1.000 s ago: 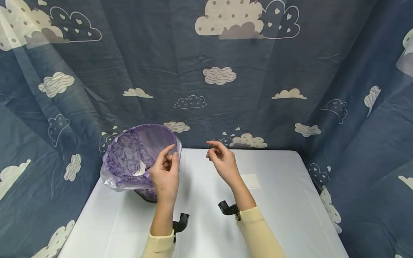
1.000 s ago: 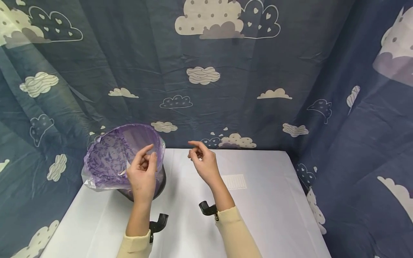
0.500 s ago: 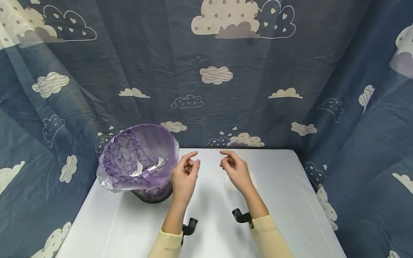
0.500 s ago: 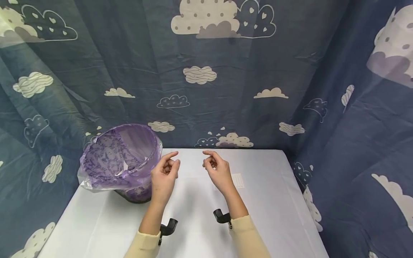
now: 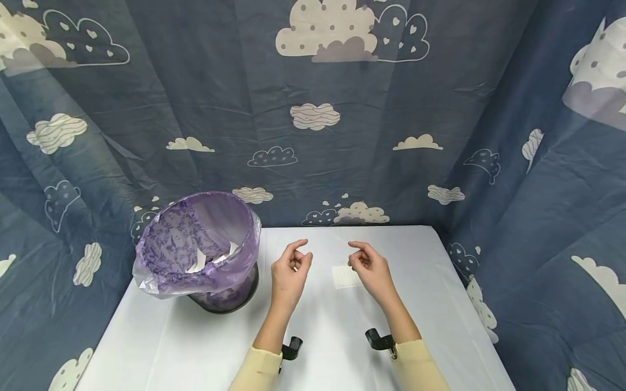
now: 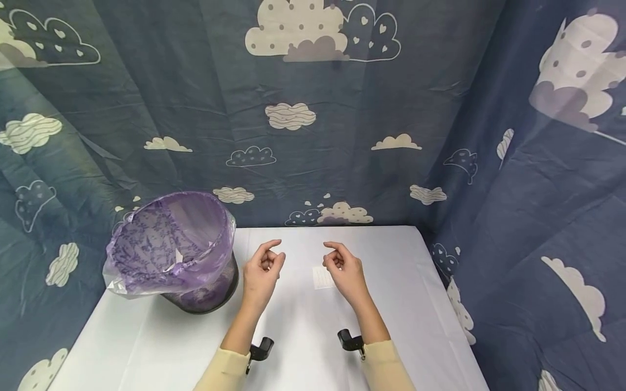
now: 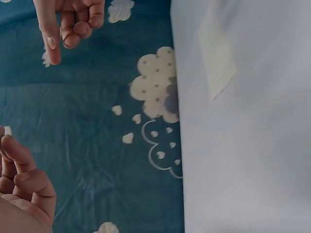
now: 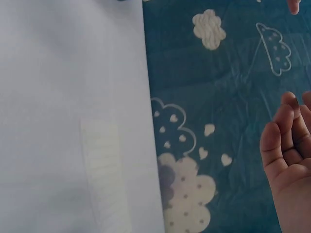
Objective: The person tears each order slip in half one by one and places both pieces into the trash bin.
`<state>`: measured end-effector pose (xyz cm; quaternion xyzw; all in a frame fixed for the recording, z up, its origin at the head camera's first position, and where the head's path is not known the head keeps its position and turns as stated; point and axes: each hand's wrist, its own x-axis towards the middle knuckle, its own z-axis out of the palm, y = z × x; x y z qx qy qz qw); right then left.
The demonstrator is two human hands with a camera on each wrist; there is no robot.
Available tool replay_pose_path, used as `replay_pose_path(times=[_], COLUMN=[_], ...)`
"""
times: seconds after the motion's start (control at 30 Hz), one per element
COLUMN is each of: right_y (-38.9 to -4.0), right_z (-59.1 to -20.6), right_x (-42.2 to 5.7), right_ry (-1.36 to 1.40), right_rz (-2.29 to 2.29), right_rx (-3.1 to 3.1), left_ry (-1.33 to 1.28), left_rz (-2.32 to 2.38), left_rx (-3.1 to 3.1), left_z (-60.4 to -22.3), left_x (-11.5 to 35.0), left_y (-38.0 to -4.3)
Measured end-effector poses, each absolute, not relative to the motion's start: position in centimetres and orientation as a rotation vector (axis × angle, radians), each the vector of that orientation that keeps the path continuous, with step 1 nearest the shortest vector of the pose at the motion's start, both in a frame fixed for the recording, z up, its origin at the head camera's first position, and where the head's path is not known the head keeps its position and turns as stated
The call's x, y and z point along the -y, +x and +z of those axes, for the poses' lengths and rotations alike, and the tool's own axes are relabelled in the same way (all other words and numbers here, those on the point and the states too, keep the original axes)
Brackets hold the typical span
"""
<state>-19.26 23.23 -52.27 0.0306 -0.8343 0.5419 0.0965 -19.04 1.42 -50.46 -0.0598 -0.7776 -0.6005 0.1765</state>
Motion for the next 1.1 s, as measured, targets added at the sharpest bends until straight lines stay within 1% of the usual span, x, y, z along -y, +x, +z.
replay_pose_path(times=[0.27,0.53,0.73,1.1], right_y=[-18.9,-18.9,-19.2,-20.0], right_z=[-54.2,-57.3,-58.9,-61.2], right_x=[-24.5,-25.3,-25.7,-26.4], right_ry=[0.058,-0.042,-0.116,-0.209], right_rz=[1.618,1.671,1.667,1.686], right_rx=[2.524,2.601,2.614,2.626], left_ry=[-0.133,-0.126,-0.156,-0.095], left_rz=[-1.713,-1.770,-1.849,-1.899], left_rx=[2.266,2.356,2.397,2.487], left_z=[-53.6,-56.7,-58.6,-61.7], left_x=[-2.5,-3.9,-5.1,-6.6], left_y=[-19.6,-19.3,-19.3,-19.6])
